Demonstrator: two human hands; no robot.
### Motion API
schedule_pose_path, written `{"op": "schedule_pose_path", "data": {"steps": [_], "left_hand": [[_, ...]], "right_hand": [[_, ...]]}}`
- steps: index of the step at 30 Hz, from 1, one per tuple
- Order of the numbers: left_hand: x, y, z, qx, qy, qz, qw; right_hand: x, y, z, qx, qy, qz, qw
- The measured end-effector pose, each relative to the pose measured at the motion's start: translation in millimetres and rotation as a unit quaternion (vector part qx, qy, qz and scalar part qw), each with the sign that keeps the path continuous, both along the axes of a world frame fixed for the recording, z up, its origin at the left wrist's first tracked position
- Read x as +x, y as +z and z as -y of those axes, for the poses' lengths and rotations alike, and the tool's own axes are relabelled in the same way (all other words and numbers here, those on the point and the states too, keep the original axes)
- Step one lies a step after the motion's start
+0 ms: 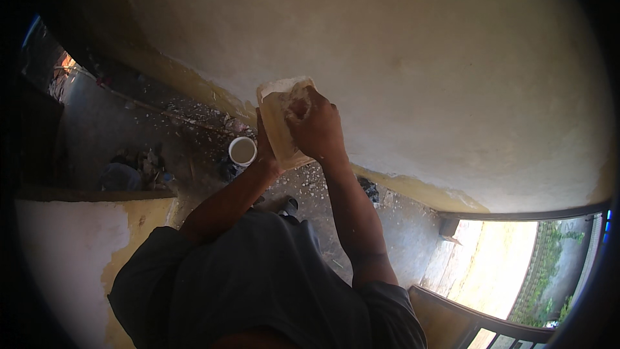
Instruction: The person applies a putty-like substance to a wall using a broad scraper, repeatedly scooping material from a plastic container onto the scraper and then smoothing it across the wall surface.
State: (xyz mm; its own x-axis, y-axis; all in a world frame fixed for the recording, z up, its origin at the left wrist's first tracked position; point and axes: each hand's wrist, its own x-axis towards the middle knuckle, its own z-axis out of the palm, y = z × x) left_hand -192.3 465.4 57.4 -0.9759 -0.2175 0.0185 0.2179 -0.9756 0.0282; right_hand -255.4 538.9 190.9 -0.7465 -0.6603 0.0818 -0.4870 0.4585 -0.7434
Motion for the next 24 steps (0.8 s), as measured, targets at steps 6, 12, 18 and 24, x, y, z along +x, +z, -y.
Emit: {"op": "schedule_pose_path", "data": {"steps": [6, 12, 18, 24], "left_hand": [[2, 3, -2, -0.010, 0.004, 0.015, 1.000], [5, 12, -3, -0.006, 0.007, 0.047, 0.999], [5, 11, -3, -0.035, 0.009, 0.075, 0.997], [7, 21, -1, -0.040, 0.003, 0.089, 0.995]], "right_hand": [[3, 2, -3, -0.019, 0.017, 0.011, 1.000], [8, 1, -1, 0.035, -0.002, -0.066, 0.997], [0, -8, -1, 0.004, -0.003, -0.044, 0.999], [-18, -16, -9, -0.099, -0.037, 0.161, 0.981]]}}
